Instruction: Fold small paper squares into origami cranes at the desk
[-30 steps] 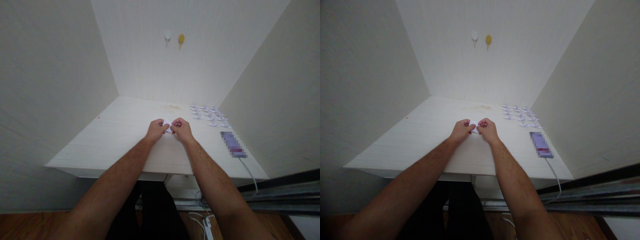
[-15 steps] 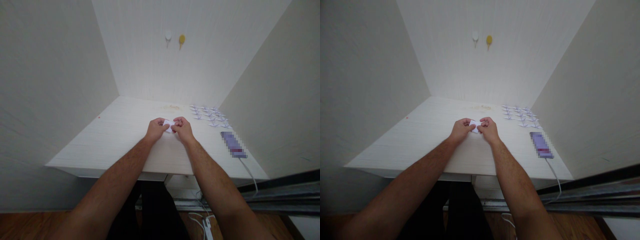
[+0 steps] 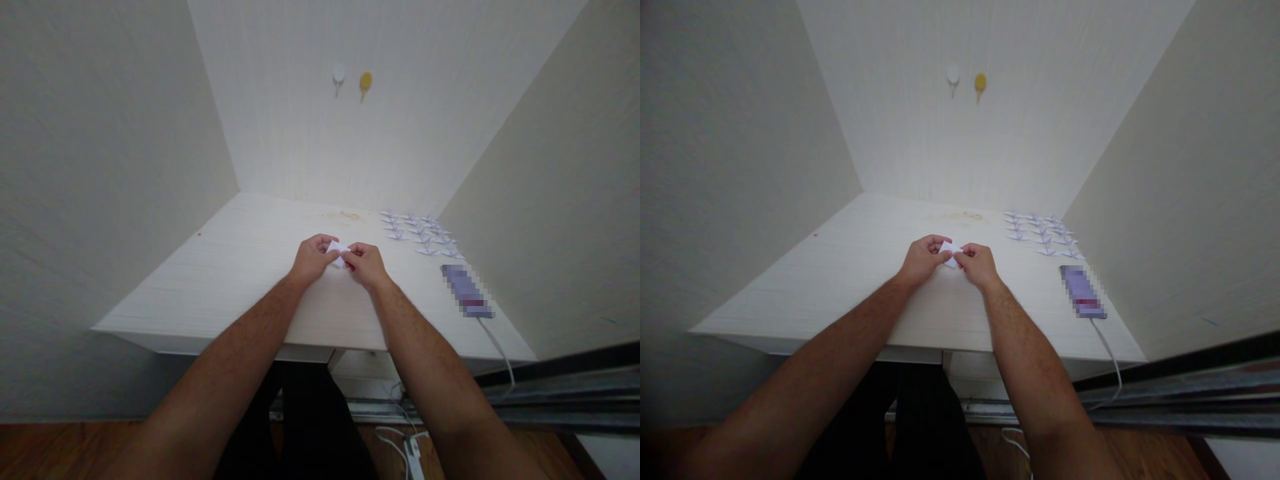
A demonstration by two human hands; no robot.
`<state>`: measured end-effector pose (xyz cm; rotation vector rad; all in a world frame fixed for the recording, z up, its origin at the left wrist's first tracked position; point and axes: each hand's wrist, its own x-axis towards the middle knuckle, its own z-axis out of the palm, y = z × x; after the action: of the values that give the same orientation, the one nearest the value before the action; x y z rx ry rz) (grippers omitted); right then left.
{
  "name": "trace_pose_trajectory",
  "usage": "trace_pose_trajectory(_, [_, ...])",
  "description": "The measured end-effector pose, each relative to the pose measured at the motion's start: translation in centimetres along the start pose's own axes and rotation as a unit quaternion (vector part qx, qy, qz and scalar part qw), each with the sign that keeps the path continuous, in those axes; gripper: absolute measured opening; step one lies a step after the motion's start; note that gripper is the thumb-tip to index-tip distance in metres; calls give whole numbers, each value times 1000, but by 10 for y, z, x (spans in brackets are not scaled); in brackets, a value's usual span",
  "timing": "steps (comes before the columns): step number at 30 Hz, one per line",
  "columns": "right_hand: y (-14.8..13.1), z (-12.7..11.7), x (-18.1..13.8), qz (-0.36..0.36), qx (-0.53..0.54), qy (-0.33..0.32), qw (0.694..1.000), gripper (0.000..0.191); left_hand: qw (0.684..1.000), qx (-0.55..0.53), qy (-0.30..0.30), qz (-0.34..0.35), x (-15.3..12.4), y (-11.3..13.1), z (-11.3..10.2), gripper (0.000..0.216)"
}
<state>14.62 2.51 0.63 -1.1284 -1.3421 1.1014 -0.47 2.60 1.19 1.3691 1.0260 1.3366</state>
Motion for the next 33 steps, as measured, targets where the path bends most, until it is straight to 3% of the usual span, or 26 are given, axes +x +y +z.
trace_pose_trajectory(18, [4, -6, 0, 3, -1, -60, 998, 23, 1000, -4, -7, -9, 1, 2, -4, 34])
trace_pose_trajectory(24, [-1, -7, -2, 6, -48, -41, 998, 18, 1000, -5, -9, -14, 2, 1, -6, 35])
trace_pose_trajectory(33, [-8, -4, -7, 9, -36, -26, 999, 17, 1000, 1, -18, -15, -1, 5, -6, 37])
